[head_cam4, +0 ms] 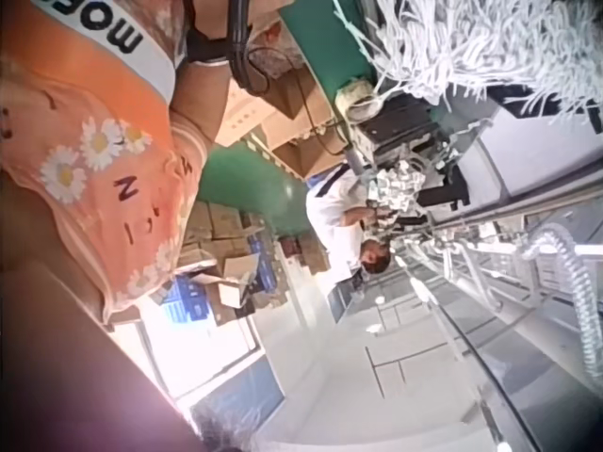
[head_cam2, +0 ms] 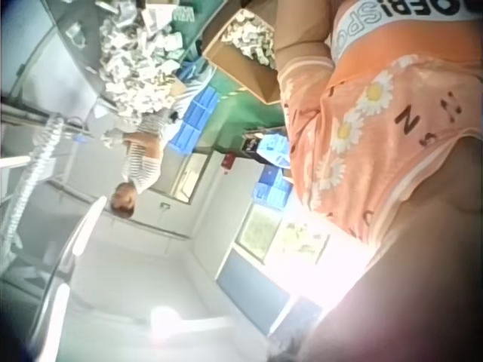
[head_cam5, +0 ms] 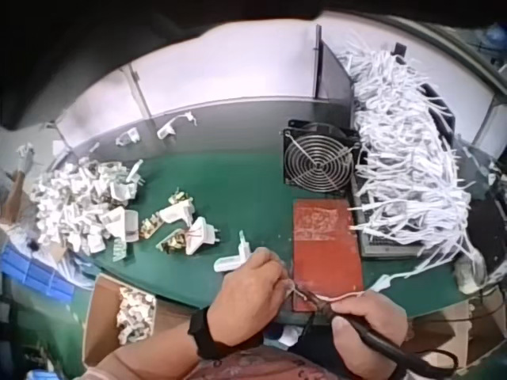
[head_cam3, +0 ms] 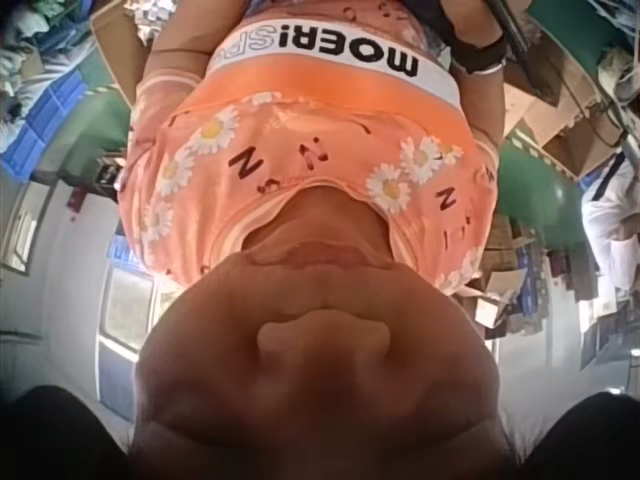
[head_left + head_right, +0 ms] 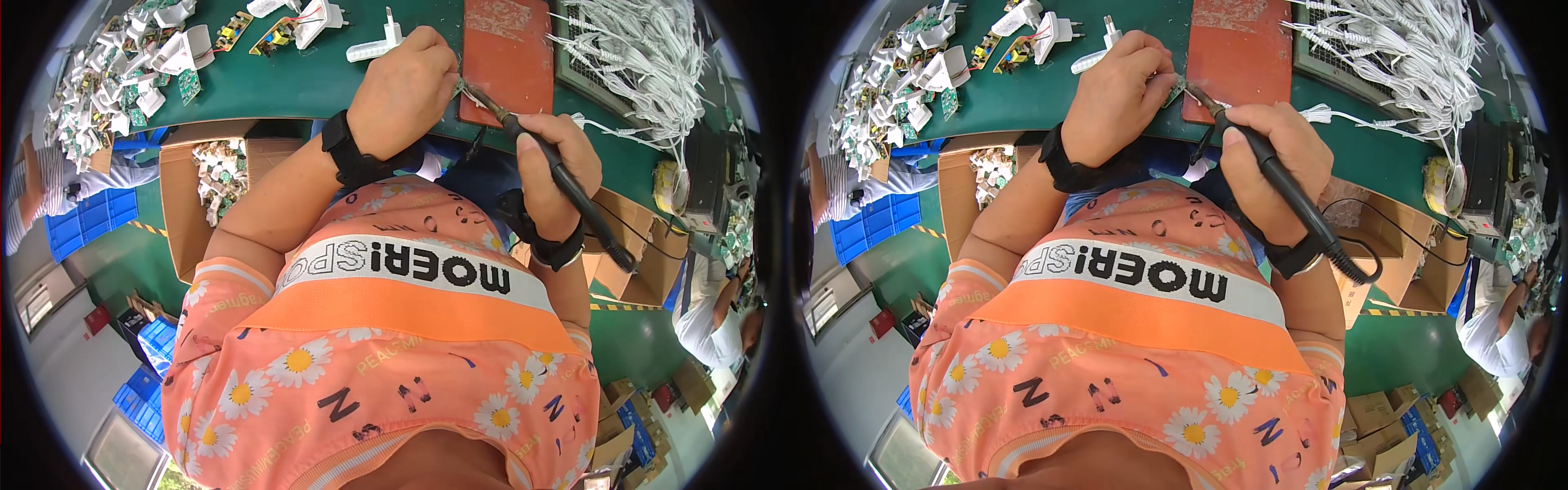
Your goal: Soldering wires onto small circuit boards at a manual assembly station.
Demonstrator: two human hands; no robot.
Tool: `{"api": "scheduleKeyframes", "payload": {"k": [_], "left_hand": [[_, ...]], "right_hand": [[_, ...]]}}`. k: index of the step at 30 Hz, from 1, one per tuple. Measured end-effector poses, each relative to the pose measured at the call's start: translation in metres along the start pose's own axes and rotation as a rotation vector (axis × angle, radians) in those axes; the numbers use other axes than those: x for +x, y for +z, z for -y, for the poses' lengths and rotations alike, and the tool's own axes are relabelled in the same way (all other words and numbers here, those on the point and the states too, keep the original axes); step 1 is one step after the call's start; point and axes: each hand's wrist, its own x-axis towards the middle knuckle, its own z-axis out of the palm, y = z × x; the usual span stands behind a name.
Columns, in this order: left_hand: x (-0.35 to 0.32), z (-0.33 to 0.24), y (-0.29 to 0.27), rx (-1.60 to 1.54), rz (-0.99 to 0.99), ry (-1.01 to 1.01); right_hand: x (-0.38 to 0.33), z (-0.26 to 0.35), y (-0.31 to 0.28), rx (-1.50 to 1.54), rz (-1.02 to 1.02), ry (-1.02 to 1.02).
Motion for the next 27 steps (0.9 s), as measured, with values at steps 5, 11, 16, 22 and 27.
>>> {"api": "scheduleKeyframes", "payload": {"k": [5, 11, 16, 22, 27], "left_hand": [[0.001, 0.000, -0.009, -0.046, 0.002, -0.017], [0.010, -0.029, -0.006, -0.139, 0.164, 0.204], [0.036, -0.034, -0.003, 0.158, 0.341, 0.407], [0.116, 0.038, -0.109, 0.374, 0.334, 0.398], [0.174, 0.096, -0.164, 0.692, -0.280, 0.123]], "right_hand": [[-0.005, 0.001, -0.013, 0.075, -0.161, 0.087], [0.003, 0.006, -0.028, 0.135, -0.449, 0.174], [0.012, 0.002, -0.041, 0.009, -0.640, -0.002], [-0.001, -0.006, -0.058, 0.036, -0.665, -0.007], [-0.008, -0.014, -0.056, 0.064, -0.618, 0.020]]}}
